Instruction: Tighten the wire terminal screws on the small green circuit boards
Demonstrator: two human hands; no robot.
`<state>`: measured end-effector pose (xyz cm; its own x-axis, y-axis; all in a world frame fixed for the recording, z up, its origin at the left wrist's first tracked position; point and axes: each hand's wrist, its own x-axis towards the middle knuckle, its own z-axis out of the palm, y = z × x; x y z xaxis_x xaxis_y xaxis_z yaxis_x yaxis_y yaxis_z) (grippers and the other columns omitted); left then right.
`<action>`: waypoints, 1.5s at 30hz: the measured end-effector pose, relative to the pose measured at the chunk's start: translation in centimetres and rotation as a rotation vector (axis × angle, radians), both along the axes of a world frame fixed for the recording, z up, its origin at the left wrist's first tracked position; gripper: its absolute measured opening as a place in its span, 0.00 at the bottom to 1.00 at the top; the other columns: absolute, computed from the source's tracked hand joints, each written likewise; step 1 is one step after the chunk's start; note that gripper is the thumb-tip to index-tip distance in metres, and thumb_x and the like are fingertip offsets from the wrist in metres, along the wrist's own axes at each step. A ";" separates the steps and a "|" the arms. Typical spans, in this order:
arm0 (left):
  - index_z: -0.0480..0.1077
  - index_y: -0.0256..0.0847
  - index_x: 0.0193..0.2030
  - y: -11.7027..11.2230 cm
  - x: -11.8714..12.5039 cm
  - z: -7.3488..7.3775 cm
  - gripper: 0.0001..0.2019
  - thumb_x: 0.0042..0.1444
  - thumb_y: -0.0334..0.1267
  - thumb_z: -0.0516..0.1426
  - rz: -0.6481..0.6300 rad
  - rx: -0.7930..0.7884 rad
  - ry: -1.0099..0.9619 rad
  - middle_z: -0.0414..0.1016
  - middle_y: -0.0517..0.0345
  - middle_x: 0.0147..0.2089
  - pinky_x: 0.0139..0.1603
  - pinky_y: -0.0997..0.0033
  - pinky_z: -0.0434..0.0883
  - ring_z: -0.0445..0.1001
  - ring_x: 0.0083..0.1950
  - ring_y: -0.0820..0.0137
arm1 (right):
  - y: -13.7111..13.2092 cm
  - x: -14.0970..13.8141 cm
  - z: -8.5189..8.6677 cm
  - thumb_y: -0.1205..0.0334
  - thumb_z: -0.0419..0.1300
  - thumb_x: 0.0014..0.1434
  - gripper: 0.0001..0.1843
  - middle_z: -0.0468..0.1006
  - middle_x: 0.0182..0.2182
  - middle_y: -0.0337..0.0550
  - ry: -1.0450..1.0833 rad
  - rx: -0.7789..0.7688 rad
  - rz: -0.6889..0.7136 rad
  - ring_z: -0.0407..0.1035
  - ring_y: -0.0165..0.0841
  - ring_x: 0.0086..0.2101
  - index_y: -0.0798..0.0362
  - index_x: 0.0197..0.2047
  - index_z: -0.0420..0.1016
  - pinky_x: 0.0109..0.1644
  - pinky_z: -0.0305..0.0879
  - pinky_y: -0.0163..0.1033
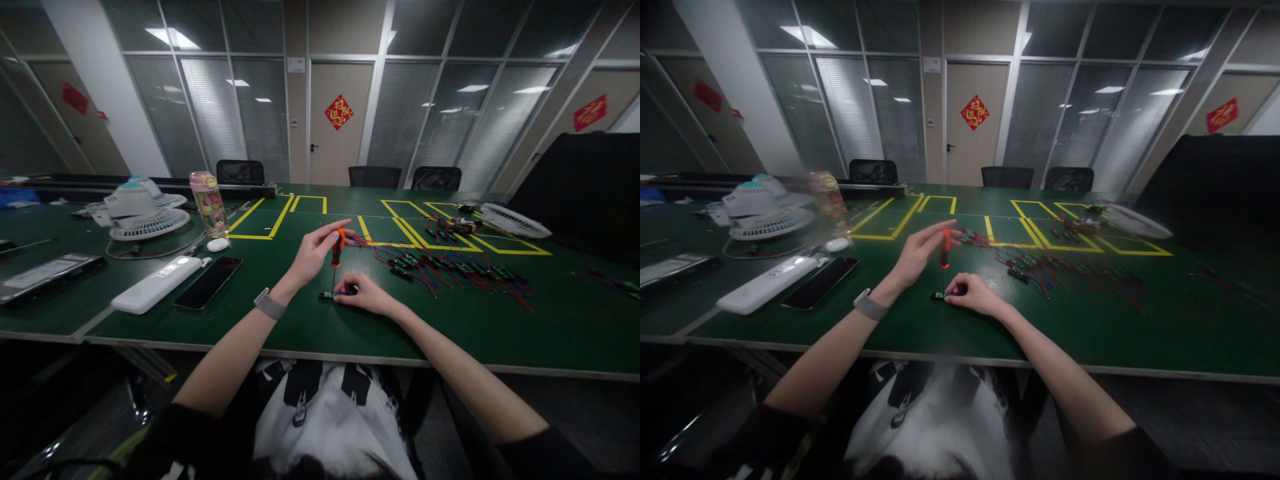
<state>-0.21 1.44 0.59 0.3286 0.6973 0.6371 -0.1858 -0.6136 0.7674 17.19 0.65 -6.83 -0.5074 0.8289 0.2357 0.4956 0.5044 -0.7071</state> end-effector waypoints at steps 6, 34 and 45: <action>0.76 0.42 0.44 -0.3 0.0 0.0 0.11 0.55 0.41 0.62 0.228 0.086 0.013 0.77 0.54 0.44 0.45 0.70 0.71 0.74 0.42 0.70 | -0.1 0.0 0.1 0.62 0.66 0.51 0.07 0.73 0.28 0.39 -0.017 0.018 0.002 0.65 0.30 0.30 0.56 0.34 0.79 0.35 0.61 0.35; 0.74 0.39 0.50 0.3 0.0 -0.1 0.17 0.54 0.40 0.62 0.063 -0.093 -0.123 0.80 0.51 0.43 0.46 0.67 0.72 0.78 0.41 0.69 | -0.1 -0.1 0.1 0.61 0.66 0.51 0.07 0.73 0.28 0.39 0.015 -0.026 -0.002 0.65 0.30 0.31 0.56 0.33 0.78 0.36 0.61 0.36; 0.75 0.41 0.50 0.3 -0.1 0.0 0.13 0.61 0.39 0.54 -0.194 -0.184 -0.150 0.77 0.51 0.52 0.56 0.63 0.68 0.76 0.51 0.66 | -0.1 -0.1 0.2 0.61 0.65 0.51 0.08 0.73 0.28 0.40 -0.002 -0.007 -0.001 0.65 0.30 0.30 0.56 0.34 0.78 0.36 0.61 0.35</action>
<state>-0.30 1.78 0.56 0.3790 0.7388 0.5573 -0.4059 -0.4085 0.8176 17.13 0.51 -6.64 -0.5071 0.8310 0.2286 0.4973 0.4988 -0.7098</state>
